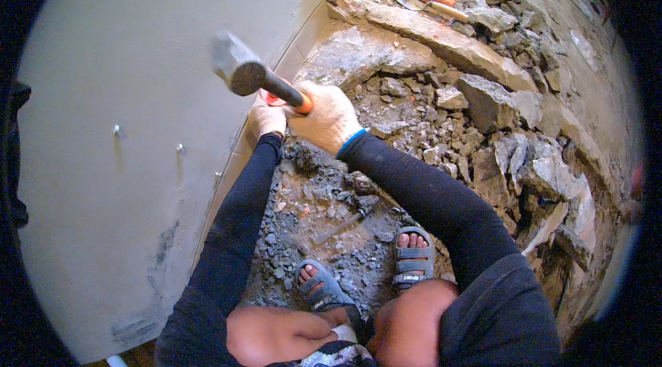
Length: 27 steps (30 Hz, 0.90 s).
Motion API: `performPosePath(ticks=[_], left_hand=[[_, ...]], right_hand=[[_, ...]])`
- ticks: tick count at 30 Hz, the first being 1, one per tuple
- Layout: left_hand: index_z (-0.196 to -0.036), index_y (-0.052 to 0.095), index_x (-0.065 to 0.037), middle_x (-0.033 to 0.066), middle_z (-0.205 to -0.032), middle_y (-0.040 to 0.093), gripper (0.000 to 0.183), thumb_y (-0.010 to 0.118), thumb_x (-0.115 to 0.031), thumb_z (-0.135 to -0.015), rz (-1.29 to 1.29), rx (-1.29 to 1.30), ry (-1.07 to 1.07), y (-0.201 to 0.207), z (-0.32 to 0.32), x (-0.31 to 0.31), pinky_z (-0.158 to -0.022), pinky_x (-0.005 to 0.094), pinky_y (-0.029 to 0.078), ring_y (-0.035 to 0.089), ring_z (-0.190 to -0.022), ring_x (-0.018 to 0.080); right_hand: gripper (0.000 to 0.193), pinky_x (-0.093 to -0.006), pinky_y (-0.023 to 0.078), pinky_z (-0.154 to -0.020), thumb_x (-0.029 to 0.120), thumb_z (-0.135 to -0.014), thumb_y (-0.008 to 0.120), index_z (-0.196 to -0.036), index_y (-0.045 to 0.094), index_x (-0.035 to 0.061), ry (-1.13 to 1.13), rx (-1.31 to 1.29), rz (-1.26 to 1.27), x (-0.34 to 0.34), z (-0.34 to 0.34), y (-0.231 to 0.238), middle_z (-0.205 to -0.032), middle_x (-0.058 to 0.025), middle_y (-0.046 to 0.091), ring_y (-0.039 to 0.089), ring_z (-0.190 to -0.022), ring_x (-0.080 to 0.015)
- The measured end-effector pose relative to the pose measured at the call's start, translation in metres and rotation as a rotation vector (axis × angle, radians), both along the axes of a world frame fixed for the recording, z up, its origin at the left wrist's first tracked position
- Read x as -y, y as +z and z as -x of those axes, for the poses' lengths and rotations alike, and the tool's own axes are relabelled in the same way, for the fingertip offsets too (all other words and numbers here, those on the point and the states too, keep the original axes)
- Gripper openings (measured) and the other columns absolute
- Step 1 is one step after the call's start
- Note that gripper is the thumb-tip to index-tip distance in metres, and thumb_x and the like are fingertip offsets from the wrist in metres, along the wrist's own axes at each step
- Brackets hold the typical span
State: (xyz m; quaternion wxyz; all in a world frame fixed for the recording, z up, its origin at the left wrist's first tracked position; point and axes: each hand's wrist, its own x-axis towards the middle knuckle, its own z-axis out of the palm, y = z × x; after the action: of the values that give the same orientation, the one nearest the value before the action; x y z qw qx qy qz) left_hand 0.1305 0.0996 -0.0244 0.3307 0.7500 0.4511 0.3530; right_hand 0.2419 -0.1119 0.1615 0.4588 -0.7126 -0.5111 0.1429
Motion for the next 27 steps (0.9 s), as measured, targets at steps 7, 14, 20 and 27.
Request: performPosePath(ticks=[7, 14, 20, 27], left_hand=[[-0.12, 0.074, -0.002, 0.0103, -0.11, 0.079, 0.038, 0.07, -0.034, -0.1, 0.199, -0.022, 0.118, 0.032, -0.004, 0.019, -0.09, 0.0332, 0.056, 0.074, -0.105, 0.0179], [-0.122, 0.076, -0.024, 0.0098, -0.111, 0.079, 0.042, 0.083, -0.04, -0.084, 0.075, 0.095, -0.018, 0.007, -0.008, 0.003, -0.087, 0.044, 0.059, 0.077, -0.101, 0.03], [-0.122, 0.076, -0.019, 0.0179, -0.108, 0.078, 0.044, 0.075, -0.047, -0.089, -0.051, -0.19, 0.136, 0.037, -0.003, 0.025, -0.084, 0.048, 0.059, 0.075, -0.101, 0.0384], [-0.103, 0.072, -0.014, 0.012, -0.088, 0.076, 0.034, 0.082, -0.043, -0.089, -0.041, -0.149, -0.156, 0.048, 0.002, 0.067, -0.072, 0.0433, 0.055, 0.074, -0.082, 0.0307]], right_hand=[[0.032, -0.0514, 0.056, -0.075, 0.035, -0.085, 0.074, -0.093, 0.072, 0.0037, 0.089, 0.136, 0.461, 0.031, -0.005, -0.037, -0.084, -0.0225, 0.072, 0.071, -0.081, -0.0431], [0.029, -0.0388, 0.052, -0.068, 0.028, -0.084, 0.083, -0.088, 0.068, 0.0031, -0.034, -0.172, -0.135, 0.023, 0.015, 0.024, -0.075, -0.0152, 0.068, 0.066, -0.068, -0.0268], [0.026, -0.0474, 0.055, -0.071, 0.029, -0.084, 0.077, -0.087, 0.069, 0.0043, -0.004, 0.146, 0.362, 0.004, -0.01, -0.019, -0.079, -0.0207, 0.071, 0.07, -0.074, -0.0396], [0.037, -0.0473, 0.055, -0.071, 0.039, -0.083, 0.073, -0.086, 0.07, 0.0021, 0.04, -0.341, 0.559, 0.066, 0.007, -0.083, -0.077, -0.0236, 0.071, 0.07, -0.073, -0.0394]])
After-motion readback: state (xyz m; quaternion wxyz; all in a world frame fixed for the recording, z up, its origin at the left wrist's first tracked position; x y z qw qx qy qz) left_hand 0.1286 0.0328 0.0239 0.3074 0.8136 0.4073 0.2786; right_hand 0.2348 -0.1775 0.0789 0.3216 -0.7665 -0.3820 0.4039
